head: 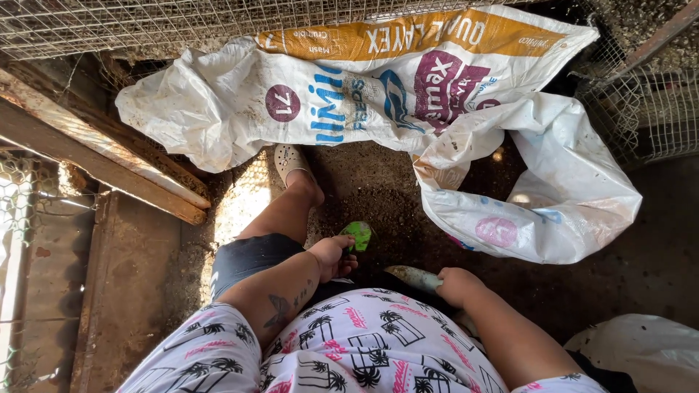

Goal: The person scoops brown granular feed from a large white sack using a green scoop and a light blue dustpan. They transfer the feed from the scoop into the dustpan repeatedly while sitting on the floor.

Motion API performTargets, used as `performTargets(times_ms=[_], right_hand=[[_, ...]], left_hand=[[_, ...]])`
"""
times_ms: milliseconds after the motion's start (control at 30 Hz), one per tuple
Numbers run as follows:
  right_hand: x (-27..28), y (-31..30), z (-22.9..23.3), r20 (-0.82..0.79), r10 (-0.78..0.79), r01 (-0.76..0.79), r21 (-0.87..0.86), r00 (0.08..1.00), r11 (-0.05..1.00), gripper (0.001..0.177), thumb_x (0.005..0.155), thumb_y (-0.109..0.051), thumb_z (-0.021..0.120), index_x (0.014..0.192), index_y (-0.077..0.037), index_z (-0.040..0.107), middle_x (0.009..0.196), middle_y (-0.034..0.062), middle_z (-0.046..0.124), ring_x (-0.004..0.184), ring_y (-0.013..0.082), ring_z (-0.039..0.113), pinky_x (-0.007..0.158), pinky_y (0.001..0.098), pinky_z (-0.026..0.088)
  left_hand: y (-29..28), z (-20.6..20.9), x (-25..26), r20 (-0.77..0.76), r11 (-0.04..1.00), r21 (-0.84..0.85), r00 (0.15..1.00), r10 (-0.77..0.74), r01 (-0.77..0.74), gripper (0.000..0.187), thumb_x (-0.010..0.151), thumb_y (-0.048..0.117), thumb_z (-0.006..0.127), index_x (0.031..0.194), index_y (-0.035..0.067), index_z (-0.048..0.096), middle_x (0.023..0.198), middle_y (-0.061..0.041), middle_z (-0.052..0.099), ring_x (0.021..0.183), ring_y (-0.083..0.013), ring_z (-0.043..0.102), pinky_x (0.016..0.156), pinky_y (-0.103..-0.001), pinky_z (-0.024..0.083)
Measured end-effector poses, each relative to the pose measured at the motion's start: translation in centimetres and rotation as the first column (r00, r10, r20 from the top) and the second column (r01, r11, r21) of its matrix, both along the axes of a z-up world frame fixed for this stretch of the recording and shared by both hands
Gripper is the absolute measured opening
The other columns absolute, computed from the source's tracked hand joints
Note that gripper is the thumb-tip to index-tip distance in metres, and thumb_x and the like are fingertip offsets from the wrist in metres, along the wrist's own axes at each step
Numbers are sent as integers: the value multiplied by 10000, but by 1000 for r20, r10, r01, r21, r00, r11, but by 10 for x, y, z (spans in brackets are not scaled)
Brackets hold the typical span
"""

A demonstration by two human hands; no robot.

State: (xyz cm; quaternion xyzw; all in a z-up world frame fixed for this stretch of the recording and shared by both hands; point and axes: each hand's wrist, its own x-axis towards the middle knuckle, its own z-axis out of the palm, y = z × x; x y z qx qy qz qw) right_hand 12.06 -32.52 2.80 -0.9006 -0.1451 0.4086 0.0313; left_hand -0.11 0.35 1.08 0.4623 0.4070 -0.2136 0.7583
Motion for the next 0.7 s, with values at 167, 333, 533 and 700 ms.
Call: performTargets(times_ms=[167,333,533,700], right_hand=[[-9,21,65,16,51,-51,-13,999,999,435,951,-336,556,1341,-176,663,1164,56,757,1090,226,714,936,358,583],[-33,39,77,-2,164,-164,-53,986,985,426,961,-303,505,1325,-139,653,1247,112,726,1197,283,676,1019,405,558],[-30,23,30,-11,197,-197,-16,980,980,453,946,-297,501,1344,-133,643,1265,116,716,1196,302,668,1028,403,549],[-30,17,21,42,137,-139,52,990,989,423,950,-303,554,1328,-140,652,1237,112,730,1167,296,684,1003,417,557]], left_hand=[[6,-18,-1,-7,1000,-11,1000,11,-12,470,1010,288,576,1452,138,517,965,-156,625,785,-273,718,693,-343,632],[5,-25,0,4,1000,-25,1000,-18,18,399,984,240,603,1367,129,573,942,-152,607,779,-278,705,695,-362,634],[7,-34,3,7,999,-14,999,-47,47,337,970,220,597,1296,137,599,912,-132,600,764,-266,703,687,-363,645],[7,-22,-2,5,999,2,999,-51,51,341,973,204,596,1306,134,575,947,-140,584,798,-268,693,714,-371,642]])
